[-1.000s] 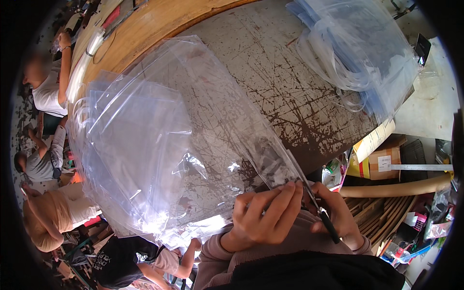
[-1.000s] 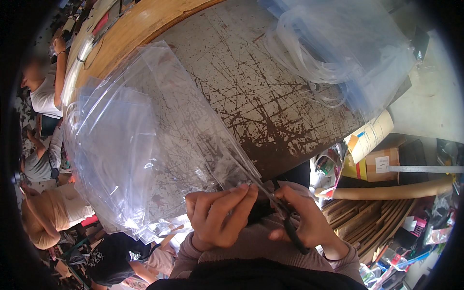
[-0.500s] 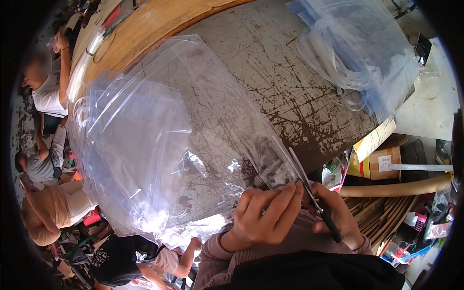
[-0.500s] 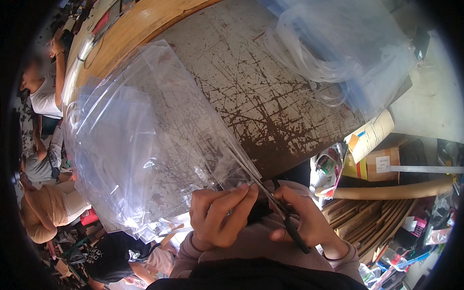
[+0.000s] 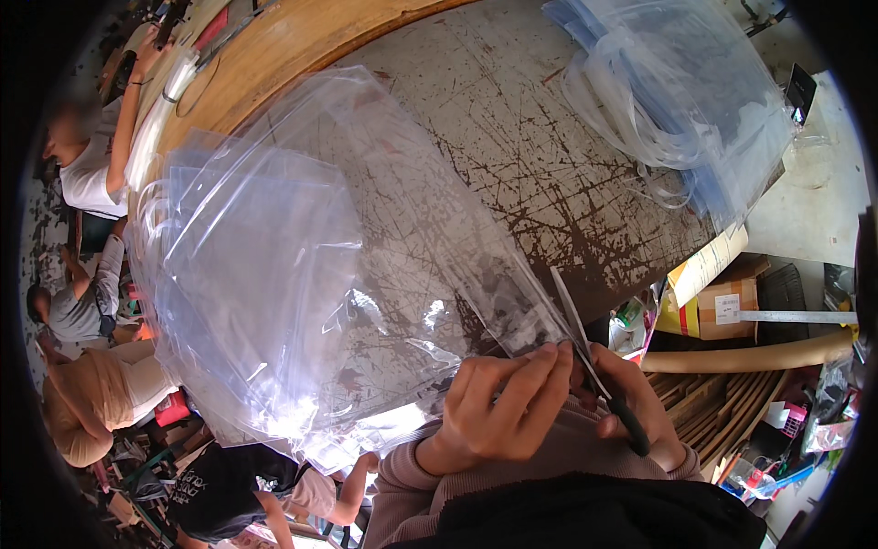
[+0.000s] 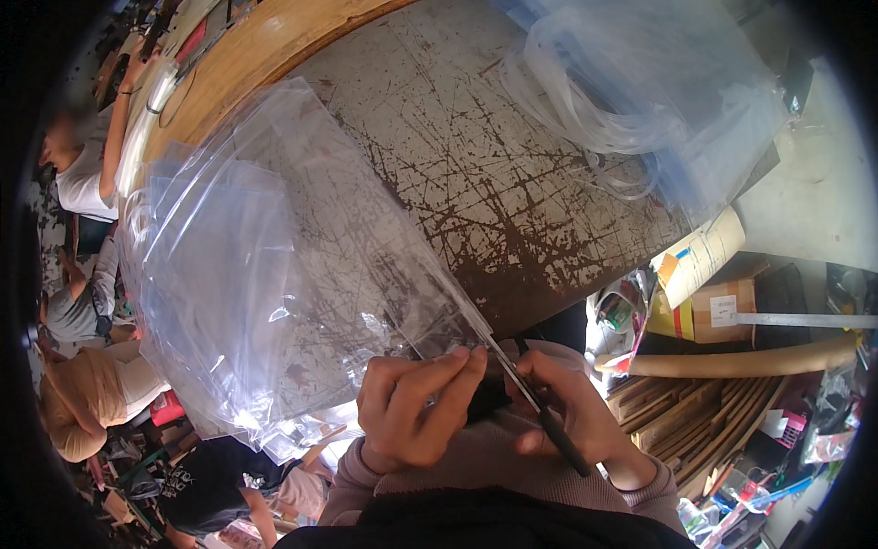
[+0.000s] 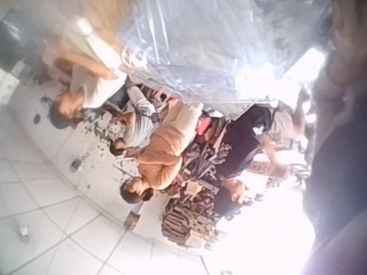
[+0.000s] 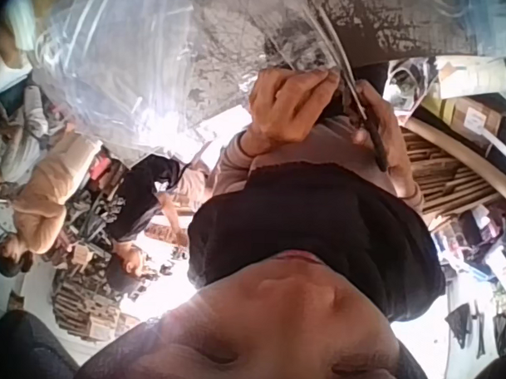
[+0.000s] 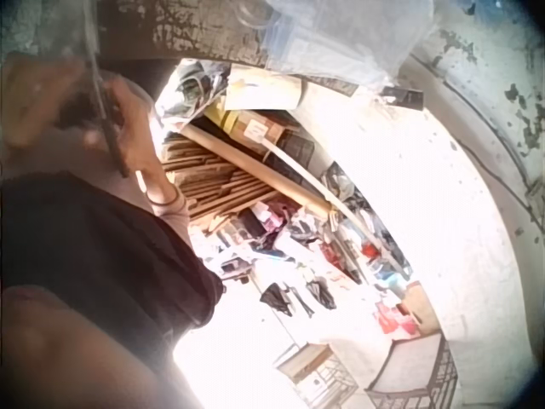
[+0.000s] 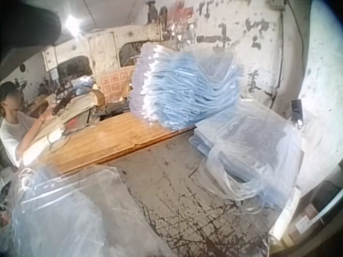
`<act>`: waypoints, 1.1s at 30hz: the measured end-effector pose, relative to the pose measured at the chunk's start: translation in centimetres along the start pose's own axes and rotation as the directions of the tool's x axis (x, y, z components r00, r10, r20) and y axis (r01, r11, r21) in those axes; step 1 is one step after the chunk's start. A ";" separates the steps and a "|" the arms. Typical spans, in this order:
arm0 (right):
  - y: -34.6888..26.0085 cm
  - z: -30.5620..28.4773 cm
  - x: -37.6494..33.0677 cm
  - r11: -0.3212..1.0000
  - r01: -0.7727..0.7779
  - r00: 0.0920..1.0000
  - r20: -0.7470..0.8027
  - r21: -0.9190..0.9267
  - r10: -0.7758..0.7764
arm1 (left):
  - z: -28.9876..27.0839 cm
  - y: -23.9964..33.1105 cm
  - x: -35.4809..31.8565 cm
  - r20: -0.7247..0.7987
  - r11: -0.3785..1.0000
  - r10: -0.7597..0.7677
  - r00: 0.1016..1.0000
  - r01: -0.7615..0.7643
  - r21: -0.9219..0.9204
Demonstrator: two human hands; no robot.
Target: The person trims excess plastic from a stack of transparent bags using shears, removes the waste material, and reorganizes the bags on a workbench.
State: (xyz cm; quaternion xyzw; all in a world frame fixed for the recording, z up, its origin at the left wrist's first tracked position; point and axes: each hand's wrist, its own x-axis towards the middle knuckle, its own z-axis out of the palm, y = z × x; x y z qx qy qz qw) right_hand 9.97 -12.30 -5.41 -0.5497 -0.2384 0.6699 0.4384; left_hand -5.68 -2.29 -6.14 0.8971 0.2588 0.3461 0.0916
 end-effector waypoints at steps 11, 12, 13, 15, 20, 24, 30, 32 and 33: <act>0.7 -0.4 0.5 1.000 0.008 1.000 0.010 -0.011 -0.007 | 0.1 -0.5 -0.4 0.031 1.000 0.008 0.999 -0.008 0.001; 0.7 -0.5 0.4 0.999 0.018 1.000 -0.003 -0.049 -0.018 | 0.2 -0.4 -0.4 0.023 1.000 0.015 1.000 -0.015 0.002; 0.7 -0.6 0.4 0.999 0.019 1.000 -0.004 -0.048 -0.019 | 0.3 -0.4 -0.3 0.024 1.000 0.017 1.000 -0.017 0.001; 0.7 -0.6 0.3 0.999 0.011 0.999 -0.030 -0.038 -0.012 | 0.2 -0.4 -0.2 0.024 1.000 0.024 0.999 -0.024 0.006; 1.1 -0.6 0.1 0.999 -0.037 0.998 -0.041 -0.014 0.037 | 0.0 -0.5 -0.1 0.032 1.000 0.009 0.999 -0.009 -0.003; 1.2 -0.9 0.1 0.997 -0.048 0.998 -0.050 -0.066 0.045 | 0.3 -0.6 -0.3 0.005 1.000 0.005 1.000 -0.005 -0.008; 0.4 -0.8 0.7 0.995 0.006 0.999 -0.040 -0.100 -0.010 | 0.2 -0.5 -0.4 0.005 0.999 0.043 0.999 -0.043 -0.002; 0.4 -0.7 0.9 0.996 0.009 1.000 -0.025 -0.094 -0.011 | 0.1 -0.5 -0.3 0.002 0.999 0.044 0.999 -0.044 0.000; 0.4 -0.7 0.9 0.996 0.011 1.000 -0.014 -0.088 -0.012 | 0.2 -0.5 -0.3 -0.001 0.999 0.047 0.999 -0.047 -0.003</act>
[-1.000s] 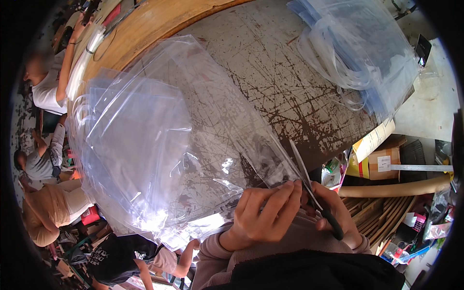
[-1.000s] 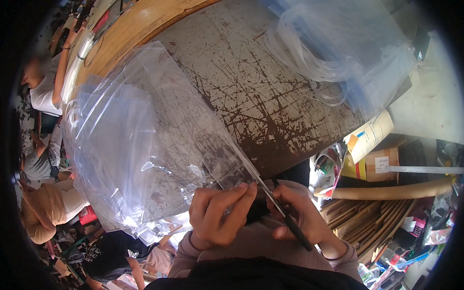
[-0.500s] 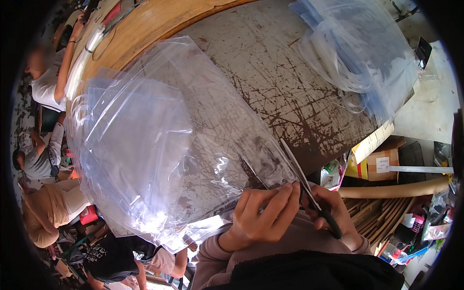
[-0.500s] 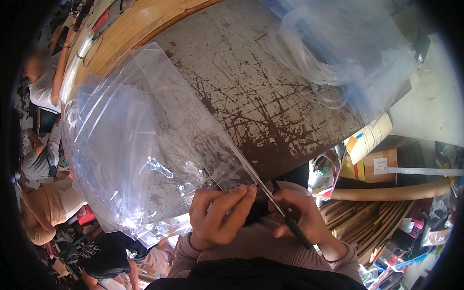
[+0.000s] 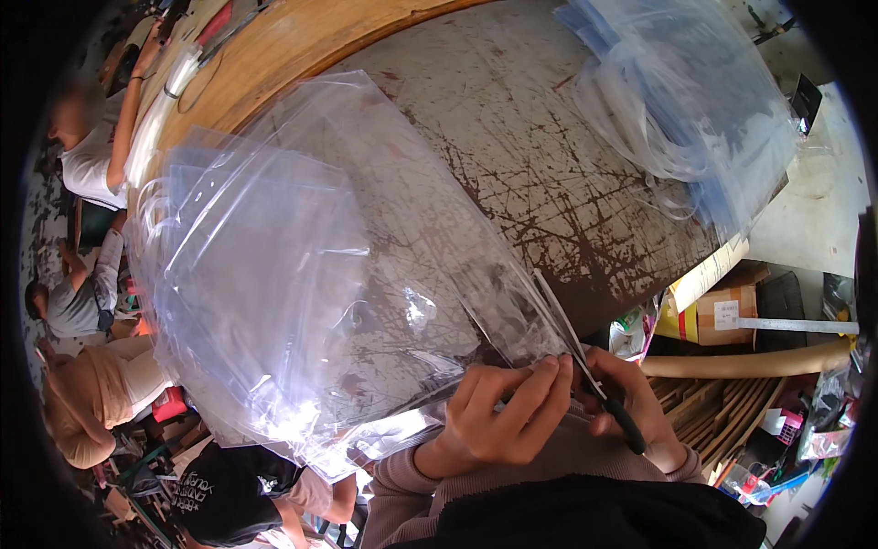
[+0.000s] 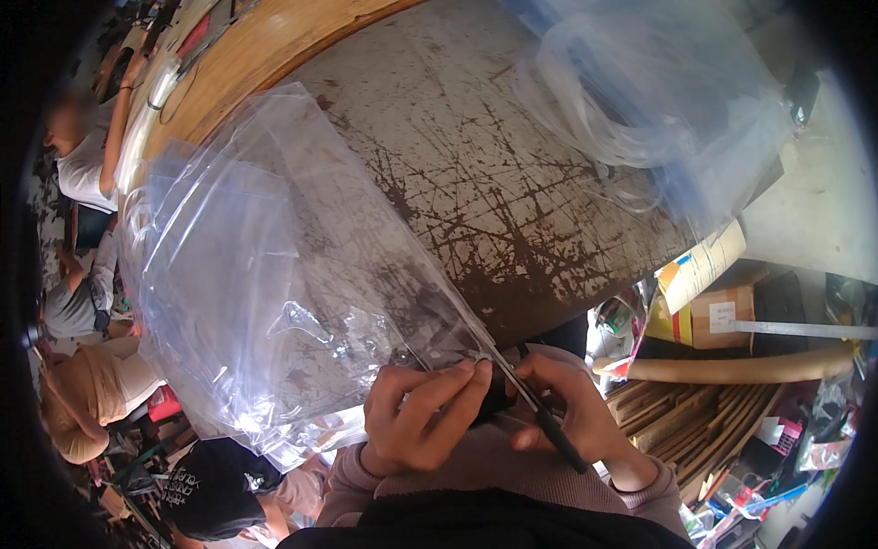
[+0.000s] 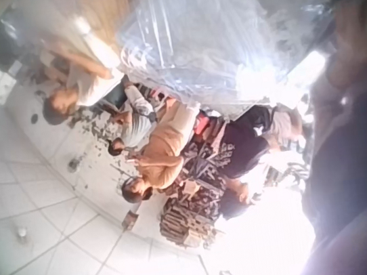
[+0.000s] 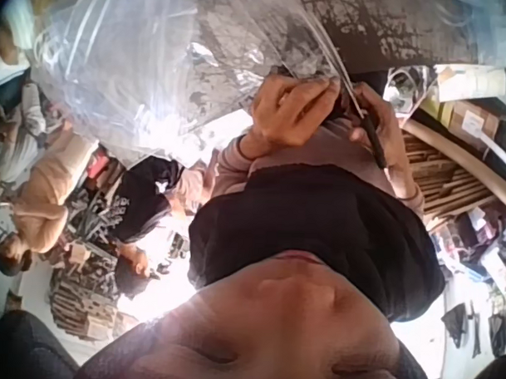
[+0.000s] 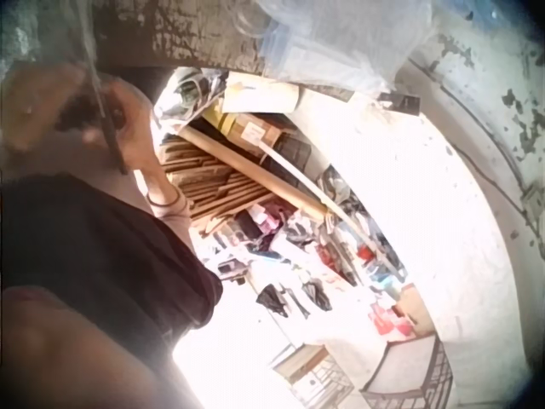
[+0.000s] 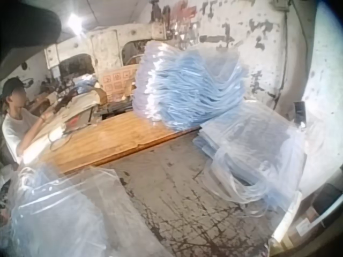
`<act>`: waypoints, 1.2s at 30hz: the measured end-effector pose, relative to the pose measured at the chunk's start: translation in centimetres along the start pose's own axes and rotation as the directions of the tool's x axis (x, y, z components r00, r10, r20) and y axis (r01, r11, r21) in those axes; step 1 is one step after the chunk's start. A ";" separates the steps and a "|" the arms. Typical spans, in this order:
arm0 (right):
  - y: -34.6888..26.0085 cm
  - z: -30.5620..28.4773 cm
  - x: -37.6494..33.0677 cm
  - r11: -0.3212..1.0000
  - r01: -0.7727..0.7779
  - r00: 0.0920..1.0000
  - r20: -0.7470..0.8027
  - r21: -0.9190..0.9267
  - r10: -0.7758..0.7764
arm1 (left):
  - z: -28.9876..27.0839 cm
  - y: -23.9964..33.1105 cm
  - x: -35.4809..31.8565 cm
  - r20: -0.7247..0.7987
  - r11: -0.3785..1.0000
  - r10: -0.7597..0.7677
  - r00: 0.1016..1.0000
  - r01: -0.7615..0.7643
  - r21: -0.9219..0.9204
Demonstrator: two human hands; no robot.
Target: The person trims excess plastic from a stack of transparent bags using shears, removes the waste material, and reorganizes the bags on a workbench.
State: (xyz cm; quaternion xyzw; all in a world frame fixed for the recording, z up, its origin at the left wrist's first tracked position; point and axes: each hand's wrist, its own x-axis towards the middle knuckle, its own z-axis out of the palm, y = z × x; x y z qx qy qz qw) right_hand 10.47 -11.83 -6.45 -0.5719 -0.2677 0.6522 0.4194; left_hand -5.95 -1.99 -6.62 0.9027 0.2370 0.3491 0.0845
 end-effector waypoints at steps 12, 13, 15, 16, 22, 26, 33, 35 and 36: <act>0.4 -0.3 -0.3 0.995 -0.099 0.995 -0.010 -0.027 0.099 | 0.2 -0.2 0.1 0.014 0.999 -0.026 1.000 0.026 -0.032; 0.3 -0.3 -0.2 0.995 -0.098 0.995 -0.012 -0.027 0.098 | 0.2 -0.2 0.1 0.014 0.999 -0.025 1.000 0.025 -0.033; 0.1 -0.2 0.2 0.999 -0.018 0.999 -0.028 -0.044 0.016 | 0.2 -0.2 0.0 0.018 0.998 -0.044 0.999 0.045 -0.041; -0.1 -0.1 0.3 0.999 -0.017 1.000 -0.025 -0.043 0.016 | 0.1 -0.1 -0.1 0.018 0.998 -0.044 0.999 0.045 -0.038; -0.4 0.0 0.4 1.000 0.026 0.999 -0.037 -0.017 -0.027 | 0.0 0.1 -0.1 0.023 0.998 -0.026 0.999 0.027 -0.054; -0.1 -0.4 0.3 0.998 -0.012 1.000 0.011 -0.068 0.012 | -0.1 0.2 0.0 0.043 0.997 -0.035 0.998 0.038 -0.068; 0.2 0.0 0.0 0.999 -0.029 0.999 -0.017 -0.014 0.029 | 0.4 0.1 -0.2 0.005 0.997 -0.039 0.999 0.040 -0.065; 0.1 0.4 0.2 1.000 0.022 0.999 -0.036 0.005 -0.022 | 0.1 0.2 -0.1 0.009 0.997 -0.038 0.999 0.038 -0.063; 0.1 0.5 0.2 0.997 0.071 0.996 -0.058 0.023 -0.070 | 0.1 0.2 -0.2 0.013 0.997 -0.036 0.999 0.037 -0.063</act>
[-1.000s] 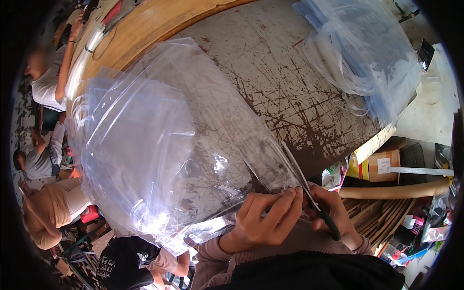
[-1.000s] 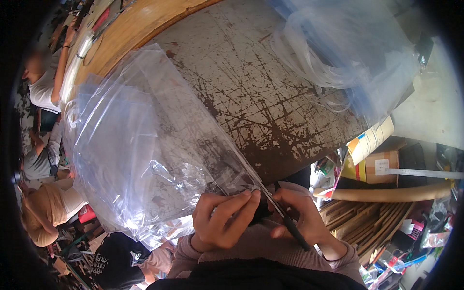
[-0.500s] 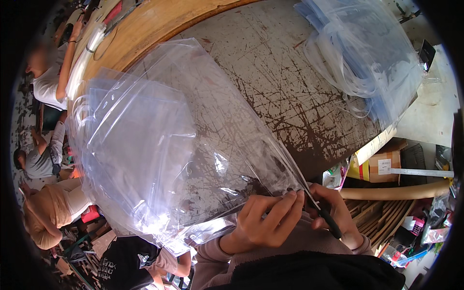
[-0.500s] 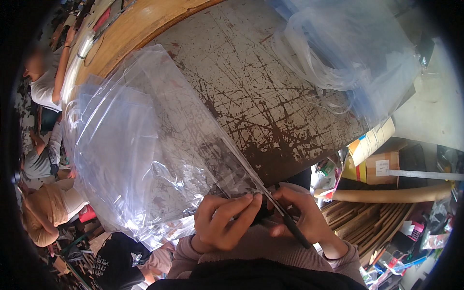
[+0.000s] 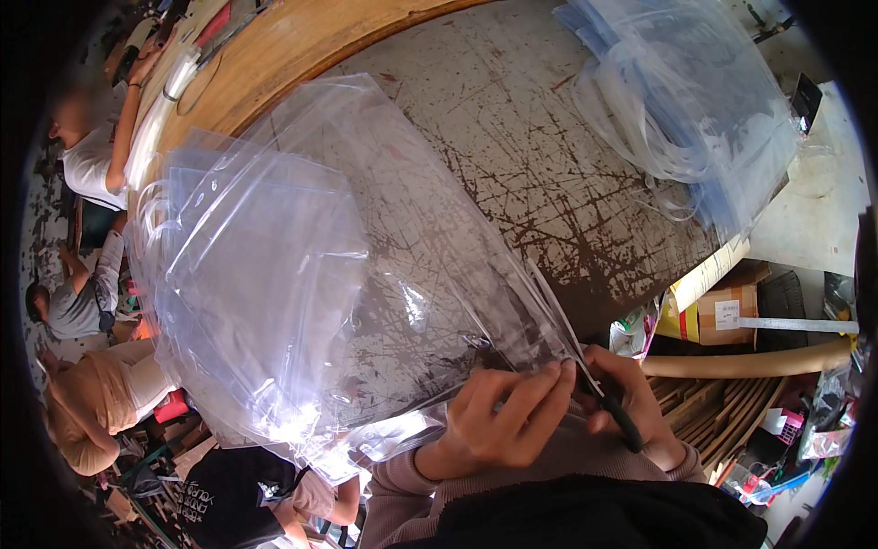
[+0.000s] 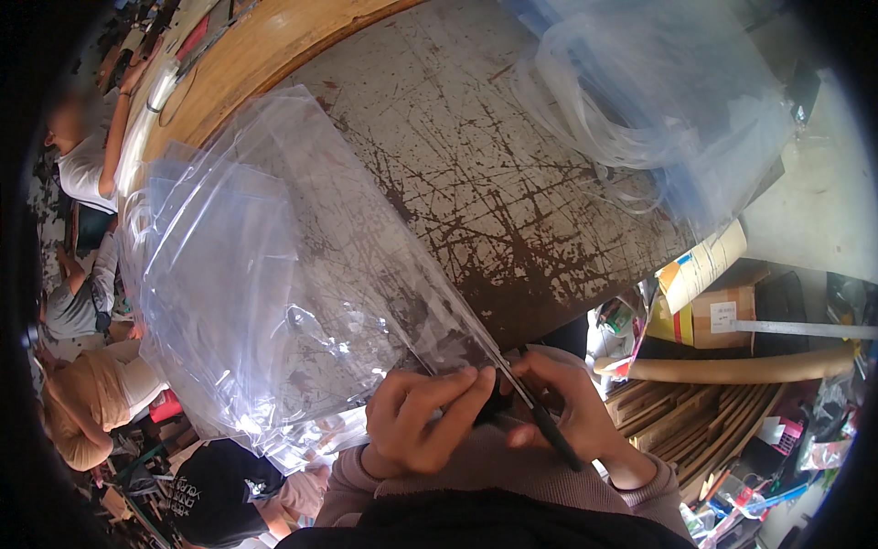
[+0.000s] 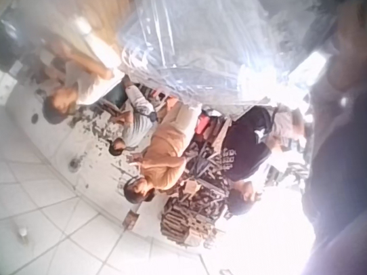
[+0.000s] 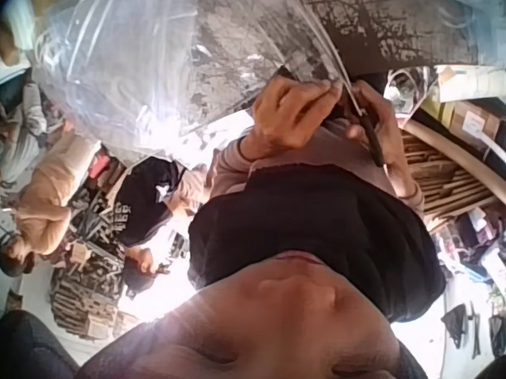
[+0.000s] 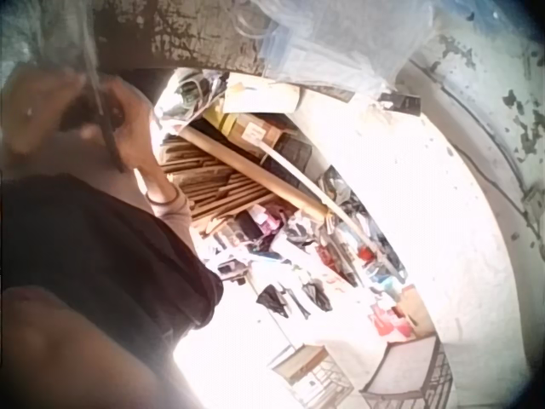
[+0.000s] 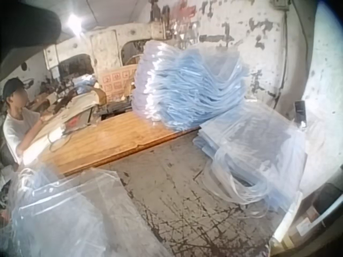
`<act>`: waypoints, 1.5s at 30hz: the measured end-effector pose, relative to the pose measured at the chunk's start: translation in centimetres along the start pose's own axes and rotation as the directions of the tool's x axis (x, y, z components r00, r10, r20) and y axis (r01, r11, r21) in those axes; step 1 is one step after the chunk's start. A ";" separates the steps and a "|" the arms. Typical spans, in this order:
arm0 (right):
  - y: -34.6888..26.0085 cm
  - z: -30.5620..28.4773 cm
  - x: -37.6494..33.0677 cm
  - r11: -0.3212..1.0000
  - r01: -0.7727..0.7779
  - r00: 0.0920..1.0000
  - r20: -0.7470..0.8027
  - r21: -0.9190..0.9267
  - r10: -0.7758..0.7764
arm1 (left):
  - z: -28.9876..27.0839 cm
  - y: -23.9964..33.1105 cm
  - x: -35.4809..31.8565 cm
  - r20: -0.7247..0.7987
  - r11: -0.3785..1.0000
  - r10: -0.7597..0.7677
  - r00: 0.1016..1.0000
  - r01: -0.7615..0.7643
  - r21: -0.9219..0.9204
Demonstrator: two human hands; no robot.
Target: The person trims excess plastic from a stack of transparent bags using shears, removes the waste material, and reorganizes the bags on a workbench.
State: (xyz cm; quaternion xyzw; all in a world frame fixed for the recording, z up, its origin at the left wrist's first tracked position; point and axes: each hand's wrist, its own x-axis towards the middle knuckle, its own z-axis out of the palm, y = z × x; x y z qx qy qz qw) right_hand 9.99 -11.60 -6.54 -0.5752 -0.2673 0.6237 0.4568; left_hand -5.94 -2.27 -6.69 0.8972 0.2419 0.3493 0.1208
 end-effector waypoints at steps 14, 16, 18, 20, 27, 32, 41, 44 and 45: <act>0.5 -0.3 0.1 0.999 -0.053 0.997 0.053 0.006 0.053 | 0.1 0.0 -0.3 -0.020 1.000 -0.016 1.000 0.016 -0.013; 0.6 -0.3 0.2 0.999 -0.043 0.998 0.040 0.012 0.043 | 0.1 0.0 -0.3 -0.018 1.000 -0.021 1.000 0.021 -0.013; 0.5 -0.5 0.1 0.996 -0.068 0.997 0.038 -0.052 0.070 | 0.1 0.1 -0.3 -0.019 0.998 -0.052 0.998 0.052 -0.021; 0.4 -0.4 0.2 0.999 -0.048 0.999 0.019 -0.026 0.048 | 0.1 0.1 -0.4 -0.010 0.998 -0.046 0.999 0.045 -0.037; 0.0 0.1 0.5 0.998 -0.047 0.999 0.023 0.028 0.047 | 0.1 0.2 -0.5 -0.025 0.998 -0.044 0.999 0.043 -0.050; 1.2 -0.4 0.3 1.000 -0.014 1.000 0.017 -0.020 0.015 | 0.1 0.3 -0.6 -0.018 0.998 -0.046 0.999 0.046 -0.048; 1.2 0.5 0.2 0.997 0.051 0.998 -0.034 -0.053 -0.053 | -0.7 0.5 -0.6 0.036 0.993 -0.050 0.998 0.053 -0.104; 1.1 0.5 0.1 0.997 0.037 0.999 -0.027 -0.071 -0.039 | -0.8 0.6 -0.9 0.046 0.994 -0.041 0.998 0.046 -0.098; 1.1 0.4 0.1 0.997 0.015 1.000 -0.010 -0.082 -0.016 | -0.7 0.7 -0.9 0.037 0.994 -0.040 0.999 0.043 -0.097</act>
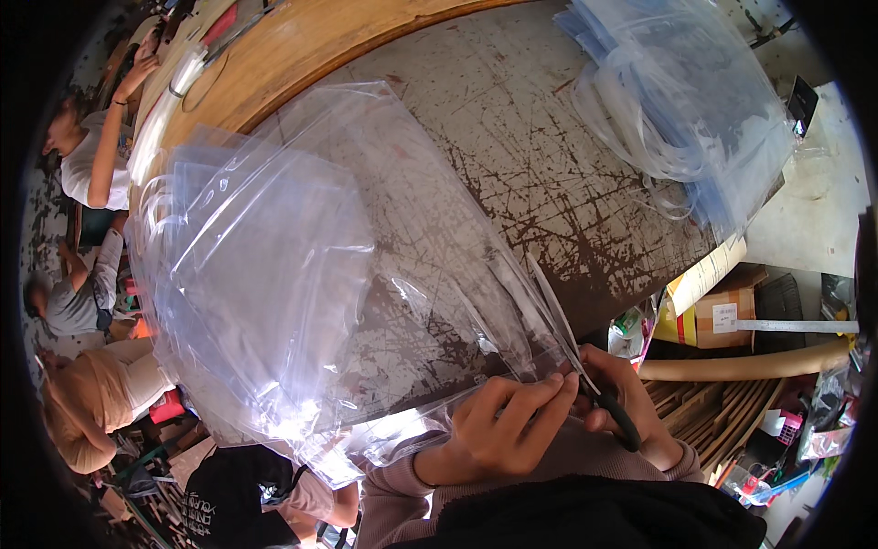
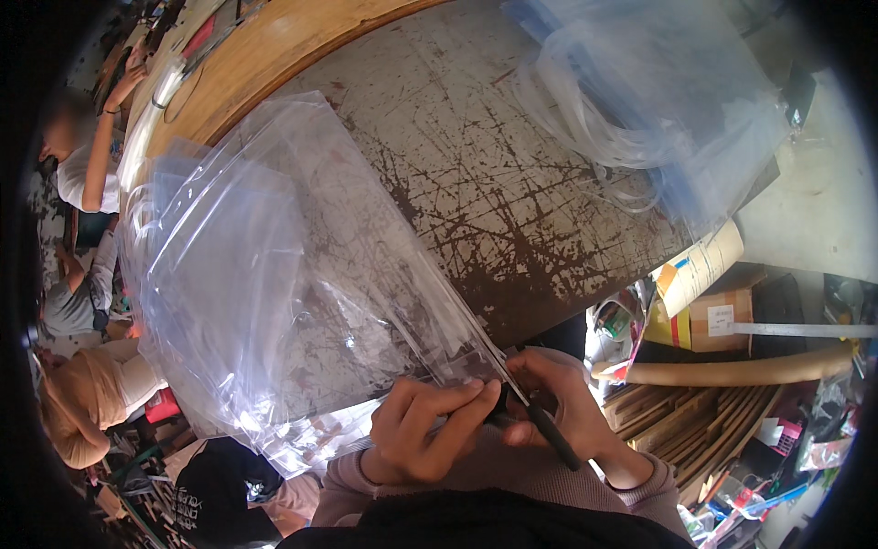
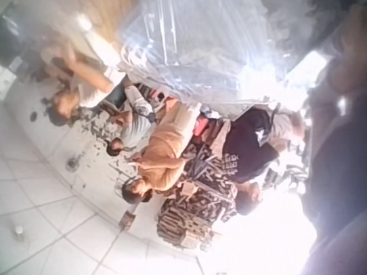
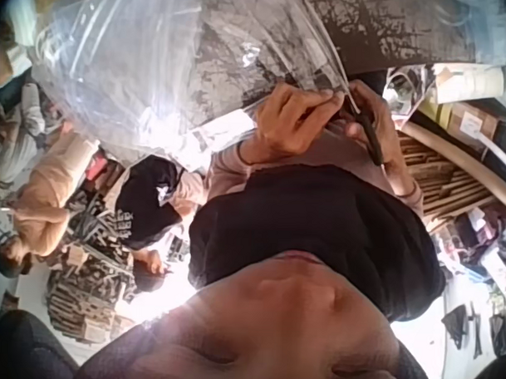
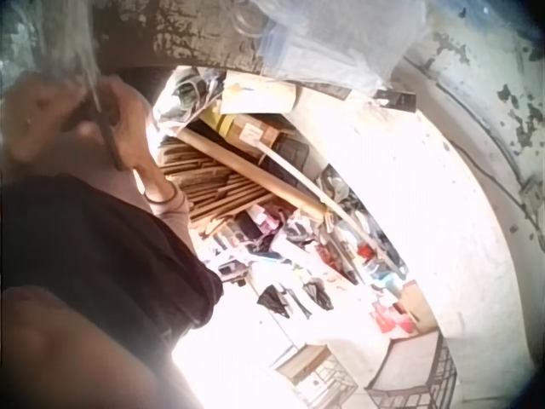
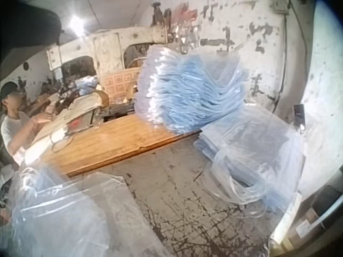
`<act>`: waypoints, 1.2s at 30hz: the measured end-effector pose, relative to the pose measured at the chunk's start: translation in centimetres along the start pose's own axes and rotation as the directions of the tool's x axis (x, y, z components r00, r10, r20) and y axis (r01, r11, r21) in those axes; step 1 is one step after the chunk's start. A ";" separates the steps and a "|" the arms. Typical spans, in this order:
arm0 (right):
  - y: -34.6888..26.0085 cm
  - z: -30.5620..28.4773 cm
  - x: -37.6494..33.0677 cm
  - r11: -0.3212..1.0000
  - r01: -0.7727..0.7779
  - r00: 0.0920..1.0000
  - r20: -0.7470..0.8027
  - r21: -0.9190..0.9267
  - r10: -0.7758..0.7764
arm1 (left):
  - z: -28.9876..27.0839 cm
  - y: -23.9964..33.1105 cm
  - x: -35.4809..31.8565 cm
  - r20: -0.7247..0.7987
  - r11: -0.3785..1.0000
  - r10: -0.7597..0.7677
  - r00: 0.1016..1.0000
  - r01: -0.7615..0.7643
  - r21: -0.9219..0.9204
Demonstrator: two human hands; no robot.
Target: The person trims excess plastic from a stack of transparent bags using shears, removes the waste material, and reorganizes the bags on a workbench.
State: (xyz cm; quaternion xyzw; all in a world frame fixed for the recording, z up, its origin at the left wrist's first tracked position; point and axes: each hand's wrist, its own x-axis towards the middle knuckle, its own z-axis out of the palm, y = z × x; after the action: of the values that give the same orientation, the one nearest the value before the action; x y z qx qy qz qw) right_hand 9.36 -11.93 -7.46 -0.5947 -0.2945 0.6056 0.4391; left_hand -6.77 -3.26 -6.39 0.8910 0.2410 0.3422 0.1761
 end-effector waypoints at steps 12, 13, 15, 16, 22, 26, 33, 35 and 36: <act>0.5 -0.1 -0.5 0.995 -0.046 0.999 -0.010 0.089 0.047 | -0.2 0.1 0.1 0.034 1.000 0.007 0.999 -0.007 -0.005; 0.2 -0.1 -0.4 0.995 -0.046 0.999 -0.009 0.089 0.047 | -0.2 0.1 0.0 0.035 1.000 0.006 0.999 -0.006 -0.004; -1.0 0.3 -0.2 0.991 -0.045 0.999 -0.016 0.123 0.047 | 0.0 0.2 -0.3 0.038 0.999 0.027 0.999 -0.026 -0.044; -1.2 0.4 -0.2 0.991 -0.045 0.999 -0.016 0.123 0.047 | -0.1 0.2 -0.3 0.038 0.999 0.027 0.999 -0.025 -0.044; -0.5 0.5 -0.3 0.989 -0.020 0.998 -0.059 0.150 0.029 | 0.0 0.2 -0.2 0.033 0.999 0.024 0.999 -0.023 -0.033; 2.0 -1.1 -0.1 0.995 0.051 0.999 0.007 -0.084 -0.050 | -0.2 0.6 0.3 0.043 0.999 -0.003 0.999 0.004 -0.035; -2.8 -1.3 -0.5 0.969 -0.174 0.977 0.089 -0.178 0.192 | 1.7 -0.7 0.6 -0.084 0.941 -0.240 0.967 0.253 0.223; -4.3 -1.9 -0.8 0.939 -0.107 0.993 0.017 -0.327 0.119 | 2.2 -1.3 -0.2 -0.026 0.941 -0.271 0.962 0.270 0.204; -4.7 -2.3 -0.9 0.882 -0.053 0.998 -0.038 -0.469 0.040 | 2.3 -1.4 -0.6 0.037 0.937 -0.304 0.952 0.292 0.190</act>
State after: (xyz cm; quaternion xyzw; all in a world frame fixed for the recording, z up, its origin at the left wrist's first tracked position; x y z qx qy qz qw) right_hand 12.34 -11.08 -3.17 -0.6983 -0.4119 0.5187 0.2714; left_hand -5.97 -2.79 -8.98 0.8672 0.3977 0.2585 0.1514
